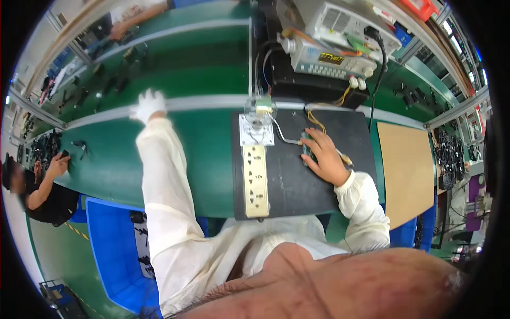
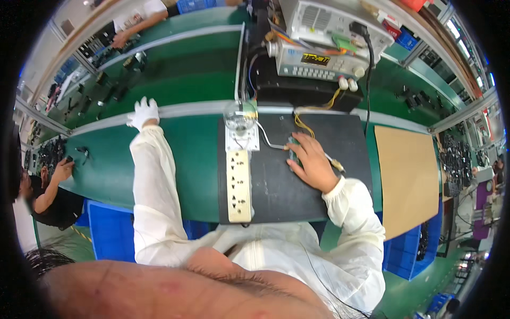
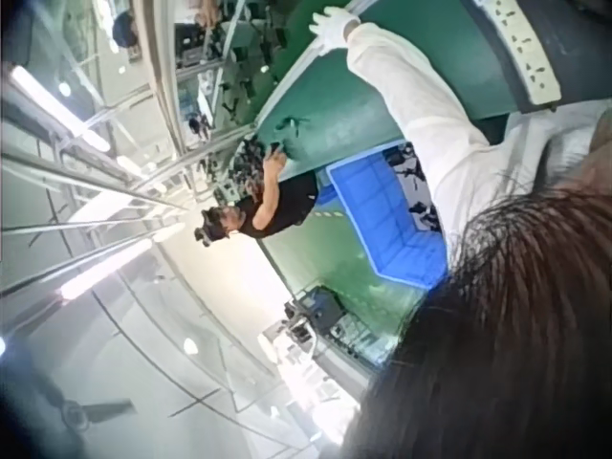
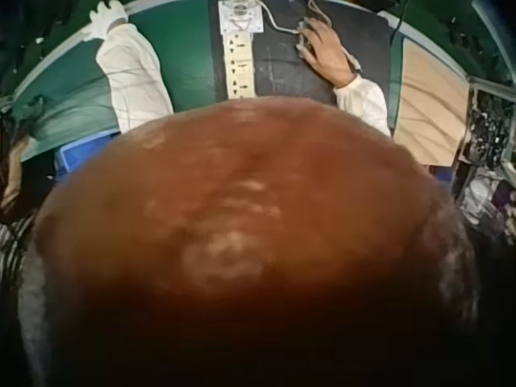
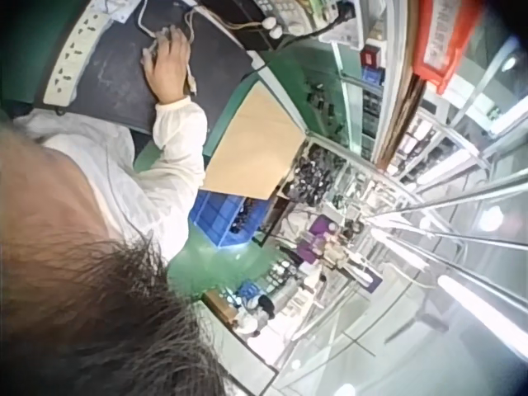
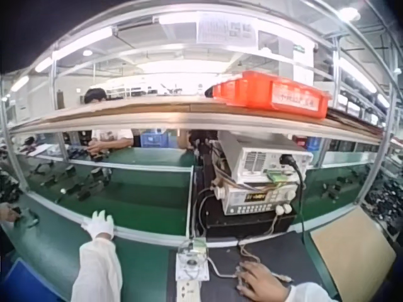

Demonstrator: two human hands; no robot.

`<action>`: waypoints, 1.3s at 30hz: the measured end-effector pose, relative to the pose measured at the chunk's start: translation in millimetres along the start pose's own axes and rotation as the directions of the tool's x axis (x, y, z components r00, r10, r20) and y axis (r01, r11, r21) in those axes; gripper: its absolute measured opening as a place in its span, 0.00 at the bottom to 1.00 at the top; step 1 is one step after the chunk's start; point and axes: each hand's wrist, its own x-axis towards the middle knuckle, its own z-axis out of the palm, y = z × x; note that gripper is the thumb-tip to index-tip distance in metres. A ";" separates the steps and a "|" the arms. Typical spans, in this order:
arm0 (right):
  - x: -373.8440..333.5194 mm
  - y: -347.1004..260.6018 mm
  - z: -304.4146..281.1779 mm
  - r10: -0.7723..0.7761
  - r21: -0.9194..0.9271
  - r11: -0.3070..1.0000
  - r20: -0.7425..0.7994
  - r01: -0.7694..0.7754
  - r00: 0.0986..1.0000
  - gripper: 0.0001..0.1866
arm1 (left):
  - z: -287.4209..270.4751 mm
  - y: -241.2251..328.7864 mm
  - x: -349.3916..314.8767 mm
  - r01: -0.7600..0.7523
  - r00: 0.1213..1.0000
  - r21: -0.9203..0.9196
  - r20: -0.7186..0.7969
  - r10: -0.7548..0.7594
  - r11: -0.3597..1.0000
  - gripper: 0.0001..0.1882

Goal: Testing electronic circuit boards by connecting them to a testing rig and verifying their functionality.

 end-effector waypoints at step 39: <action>-6.7 -8.0 9.2 0.070 -0.033 0.997 -0.006 -0.070 0.998 0.23 | 20.6 -88.4 113.1 0.160 0.970 -0.188 -0.151 -0.189 0.969 0.56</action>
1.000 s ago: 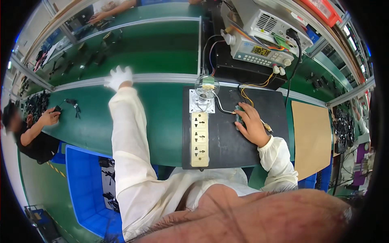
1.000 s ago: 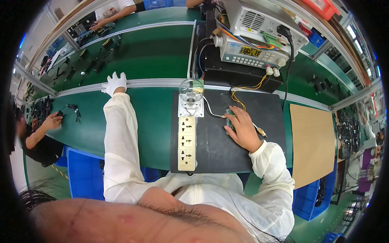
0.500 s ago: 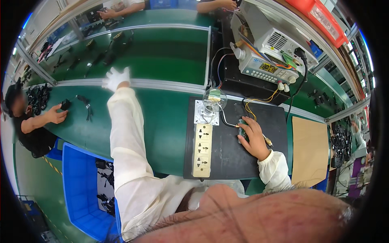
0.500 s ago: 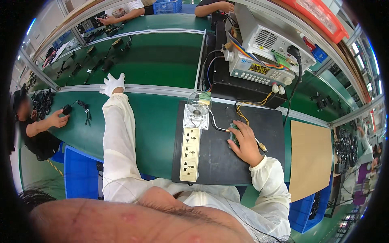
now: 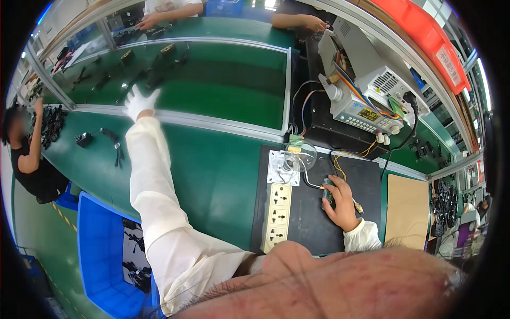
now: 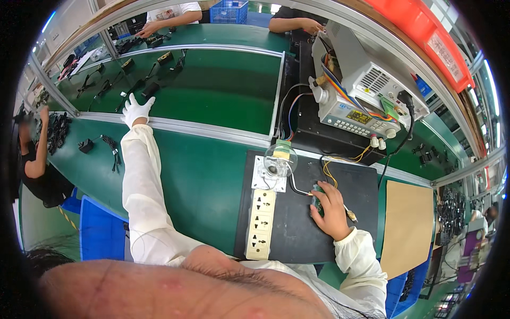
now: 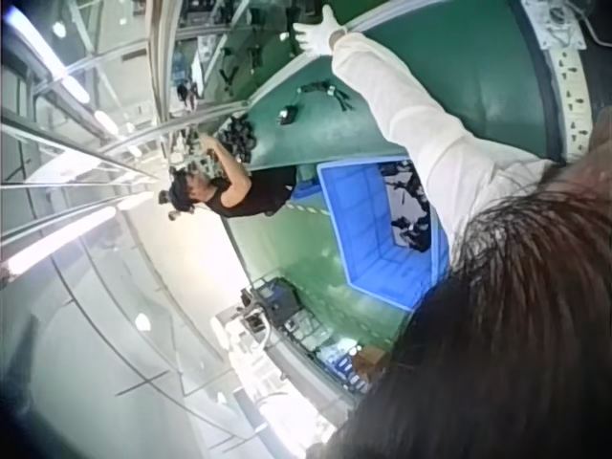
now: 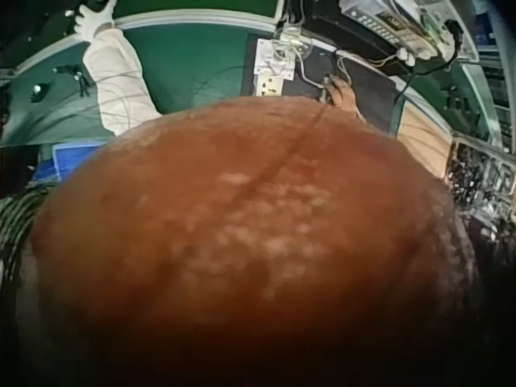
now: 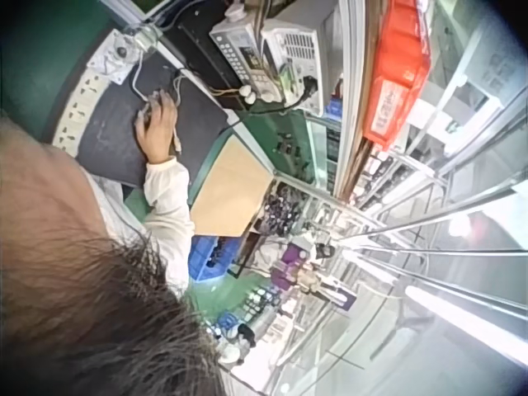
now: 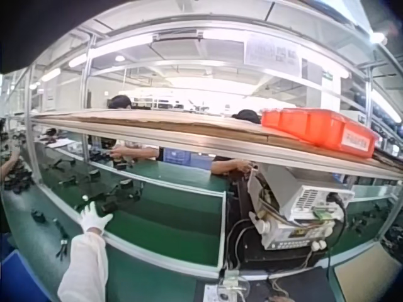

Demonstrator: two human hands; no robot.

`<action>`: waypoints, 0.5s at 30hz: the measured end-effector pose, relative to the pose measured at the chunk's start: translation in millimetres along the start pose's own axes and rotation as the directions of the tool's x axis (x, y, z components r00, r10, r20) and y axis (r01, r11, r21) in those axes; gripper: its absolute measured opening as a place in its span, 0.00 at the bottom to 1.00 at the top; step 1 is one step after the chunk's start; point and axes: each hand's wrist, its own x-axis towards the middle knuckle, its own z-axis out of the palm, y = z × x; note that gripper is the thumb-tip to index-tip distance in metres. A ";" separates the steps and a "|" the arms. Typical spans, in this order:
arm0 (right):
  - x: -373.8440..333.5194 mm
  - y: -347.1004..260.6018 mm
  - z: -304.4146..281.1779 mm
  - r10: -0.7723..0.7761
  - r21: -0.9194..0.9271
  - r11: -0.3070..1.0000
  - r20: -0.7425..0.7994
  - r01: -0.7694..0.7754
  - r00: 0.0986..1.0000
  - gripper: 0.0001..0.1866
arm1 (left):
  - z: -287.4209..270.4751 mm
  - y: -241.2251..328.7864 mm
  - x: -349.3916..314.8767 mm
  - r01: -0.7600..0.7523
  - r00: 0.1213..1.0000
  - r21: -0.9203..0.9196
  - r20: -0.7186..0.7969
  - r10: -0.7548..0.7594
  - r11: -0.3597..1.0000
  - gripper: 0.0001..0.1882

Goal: Testing electronic circuit boards by connecting them to a testing rig and verifying their functionality.

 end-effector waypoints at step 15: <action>4.3 -5.4 2.2 0.048 -0.014 0.999 0.021 -0.048 0.999 0.23 | 20.1 -24.9 62.6 -0.394 0.905 -0.240 0.068 0.421 0.887 0.32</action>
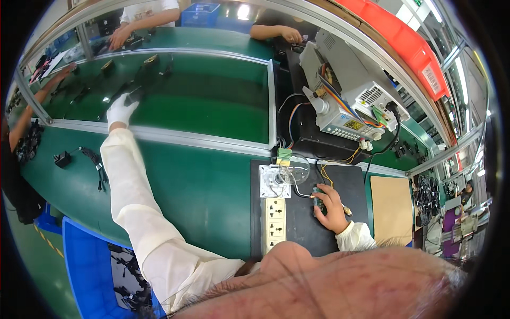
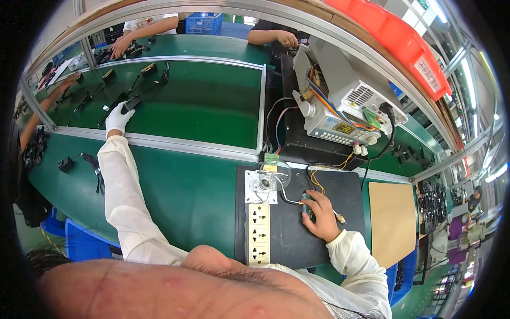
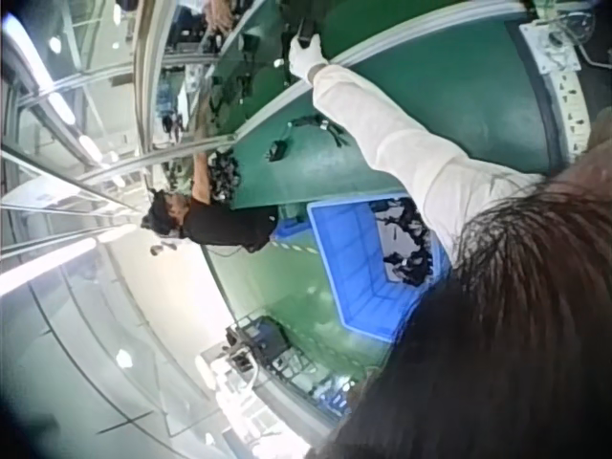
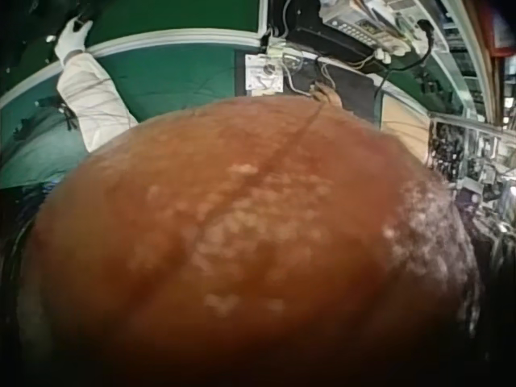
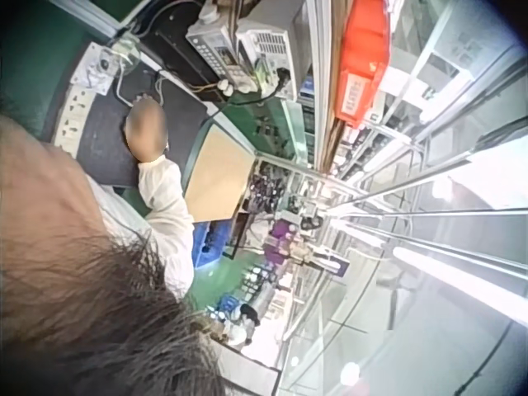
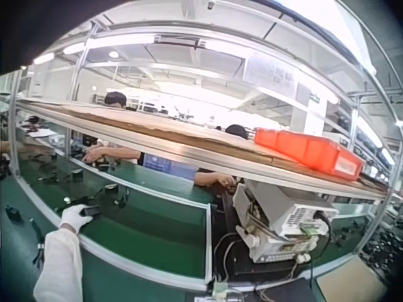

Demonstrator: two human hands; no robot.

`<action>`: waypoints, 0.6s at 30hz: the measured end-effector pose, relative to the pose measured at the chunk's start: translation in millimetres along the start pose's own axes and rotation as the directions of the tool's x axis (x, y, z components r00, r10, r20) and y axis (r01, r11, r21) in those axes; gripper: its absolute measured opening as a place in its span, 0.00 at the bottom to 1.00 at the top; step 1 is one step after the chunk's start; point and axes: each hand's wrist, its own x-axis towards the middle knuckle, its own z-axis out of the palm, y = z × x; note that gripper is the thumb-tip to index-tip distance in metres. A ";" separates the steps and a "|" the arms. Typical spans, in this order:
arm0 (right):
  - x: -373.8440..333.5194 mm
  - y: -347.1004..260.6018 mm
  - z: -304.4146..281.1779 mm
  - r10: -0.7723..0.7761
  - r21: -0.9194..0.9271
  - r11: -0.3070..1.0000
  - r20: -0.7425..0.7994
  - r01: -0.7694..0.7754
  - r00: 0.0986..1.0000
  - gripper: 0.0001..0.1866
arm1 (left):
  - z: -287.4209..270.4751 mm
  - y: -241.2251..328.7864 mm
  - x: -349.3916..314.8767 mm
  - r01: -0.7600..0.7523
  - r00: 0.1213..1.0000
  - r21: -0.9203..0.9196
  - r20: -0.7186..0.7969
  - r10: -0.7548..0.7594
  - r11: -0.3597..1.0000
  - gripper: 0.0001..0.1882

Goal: Testing electronic circuit boards by connecting them to a testing rig and verifying their functionality.

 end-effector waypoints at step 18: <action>-3.0 1.9 0.8 -0.016 -0.004 1.000 -0.019 0.016 1.000 0.23 | 19.4 -49.7 0.6 0.202 0.879 -0.501 -0.286 -0.382 0.841 0.20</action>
